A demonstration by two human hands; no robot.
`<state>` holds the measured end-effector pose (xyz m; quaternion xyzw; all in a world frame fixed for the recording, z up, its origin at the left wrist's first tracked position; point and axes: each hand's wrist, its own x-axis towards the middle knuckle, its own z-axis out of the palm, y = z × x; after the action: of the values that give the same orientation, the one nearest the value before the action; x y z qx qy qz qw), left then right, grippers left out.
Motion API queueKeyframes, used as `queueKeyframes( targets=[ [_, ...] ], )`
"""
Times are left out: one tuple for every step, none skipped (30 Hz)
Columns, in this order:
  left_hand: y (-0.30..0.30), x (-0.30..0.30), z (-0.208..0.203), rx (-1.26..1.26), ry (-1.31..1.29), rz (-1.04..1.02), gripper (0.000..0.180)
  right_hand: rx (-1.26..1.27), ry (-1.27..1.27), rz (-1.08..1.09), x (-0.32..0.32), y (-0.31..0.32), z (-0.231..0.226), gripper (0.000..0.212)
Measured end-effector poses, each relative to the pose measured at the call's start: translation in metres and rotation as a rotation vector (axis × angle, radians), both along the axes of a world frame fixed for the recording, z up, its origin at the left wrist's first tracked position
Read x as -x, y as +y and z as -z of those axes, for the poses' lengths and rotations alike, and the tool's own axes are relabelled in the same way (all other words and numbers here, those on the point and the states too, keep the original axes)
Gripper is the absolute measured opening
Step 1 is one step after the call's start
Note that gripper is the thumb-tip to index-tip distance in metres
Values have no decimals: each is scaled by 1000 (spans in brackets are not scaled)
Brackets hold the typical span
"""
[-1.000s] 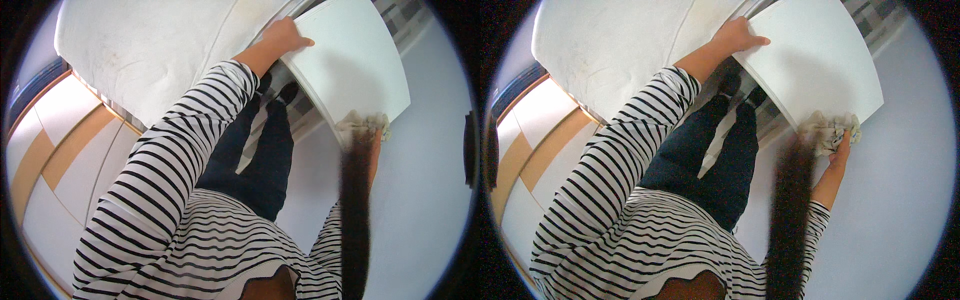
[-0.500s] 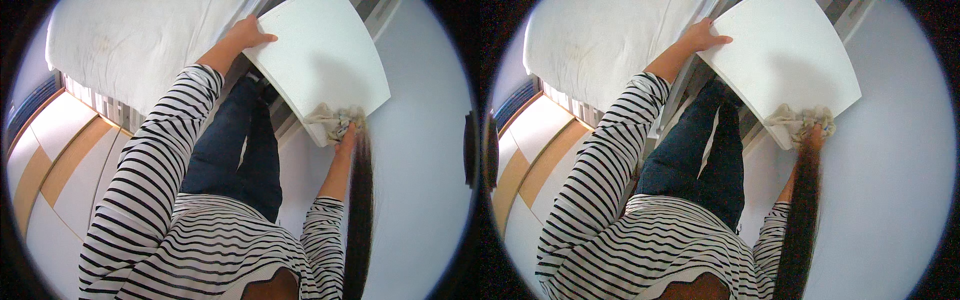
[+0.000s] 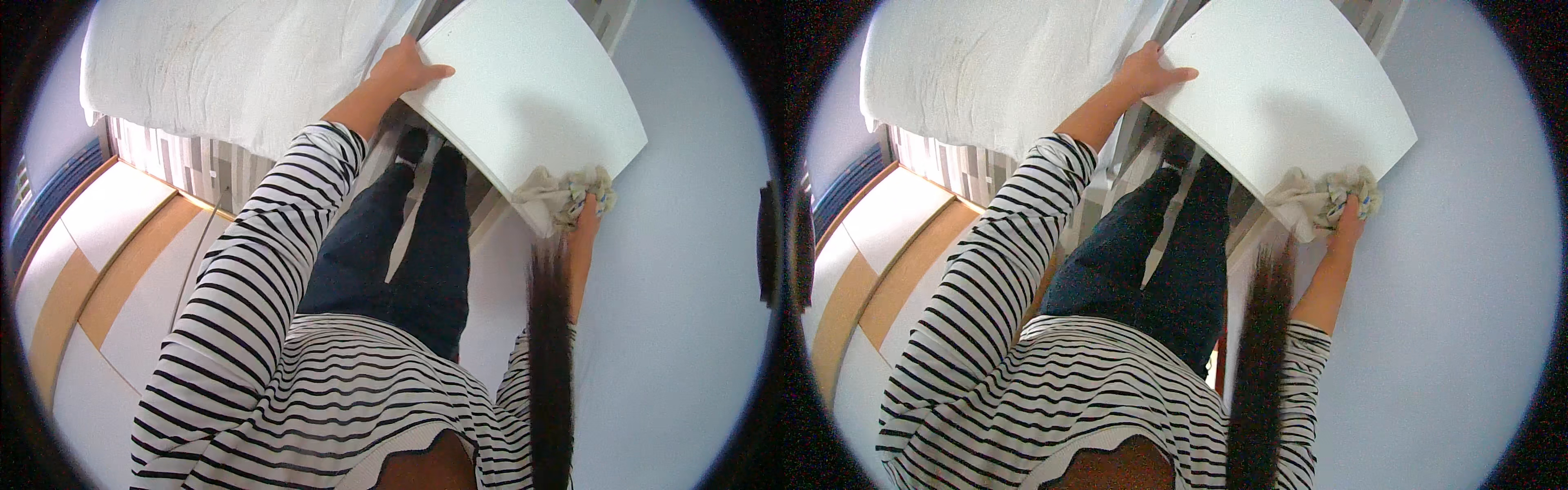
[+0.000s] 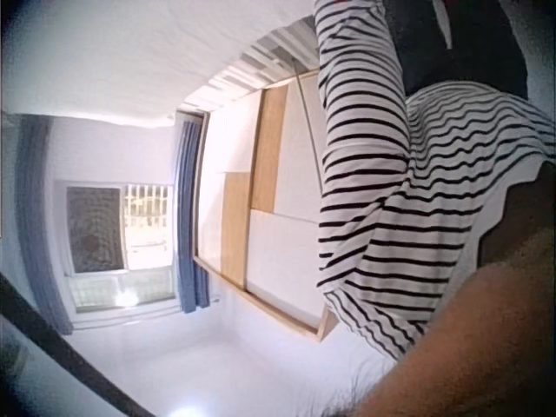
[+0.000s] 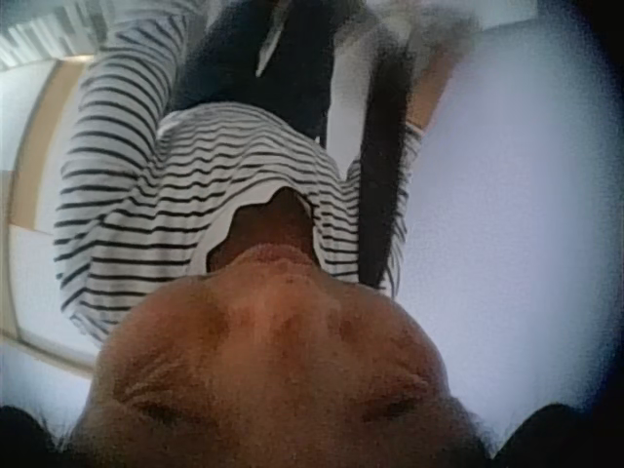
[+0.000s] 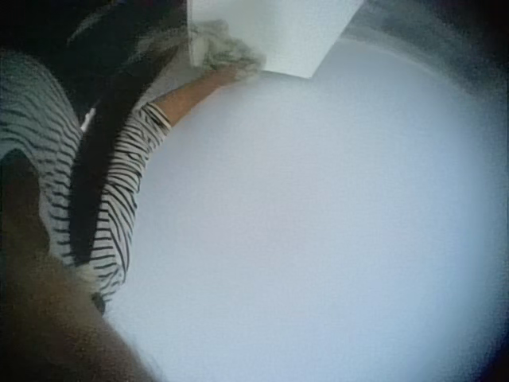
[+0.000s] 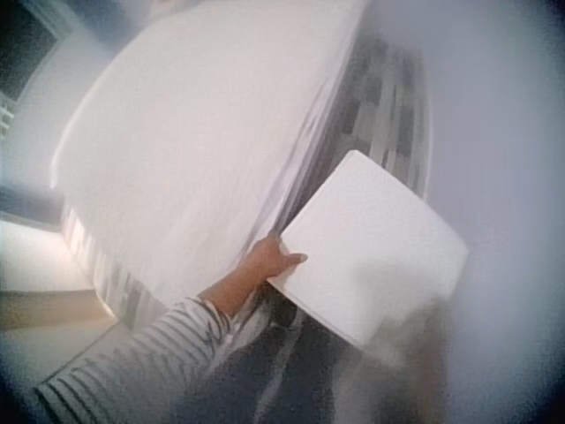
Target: The person uses a mop with a cloth to clean a wall and then wipes a bedside table with a cloth. They remove a remote control, wipe the table surface and drawer, and return the remote.
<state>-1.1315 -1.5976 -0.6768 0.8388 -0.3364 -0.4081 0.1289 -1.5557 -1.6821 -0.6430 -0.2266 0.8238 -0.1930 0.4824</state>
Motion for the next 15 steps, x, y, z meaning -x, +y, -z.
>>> queueKeyframes(
  targets=[
    [-1, -3, -1, 5, 2, 5, 94, -48, 79, 34, -6, -1, -4, 57],
    [-1, -6, -3, 10, 2, 11, 94, -33, 23, 16, -8, 3, -4, 56],
    [-3, -9, -5, 16, -5, 15, 94, -13, -26, -3, -8, 4, -6, 56],
    [-4, -13, -8, 23, -12, 19, 94, 8, -74, -22, -8, 4, -9, 55],
    [-5, -16, -10, 31, -18, 23, 93, 63, -61, -22, -10, 7, -8, 55],
    [-6, -16, -12, 27, -6, 28, 93, 113, -47, -29, -19, 10, -12, 55],
    [-11, -19, -12, 33, 0, 37, 93, 173, -38, -31, -22, 8, -14, 54],
    [-18, -20, -12, 41, 8, 47, 92, 198, -45, -37, -17, 6, -11, 55],
    [-22, -19, -13, 30, -16, 79, 92, 228, -56, -38, -7, 12, 1, 55],
    [-25, -21, -16, 15, 13, 64, 92, 241, -58, -38, -3, 19, -4, 56],
    [-29, -26, -19, 0, 42, 52, 93, 247, -57, -22, -2, 23, -5, 54],
    [-31, -35, -26, -23, 67, 41, 93, 246, -60, -5, -27, 23, -16, 53],
    [-35, -42, -24, -17, 18, 80, 93, 268, -60, 15, -42, 10, -24, 51],
    [-43, -52, -23, 0, -35, 123, 93, 290, -22, -35, -42, -2, -17, 54],
    [-36, -50, -25, 7, -12, 95, 93, 300, 31, -84, -27, 10, 1, 56]
  ],
)
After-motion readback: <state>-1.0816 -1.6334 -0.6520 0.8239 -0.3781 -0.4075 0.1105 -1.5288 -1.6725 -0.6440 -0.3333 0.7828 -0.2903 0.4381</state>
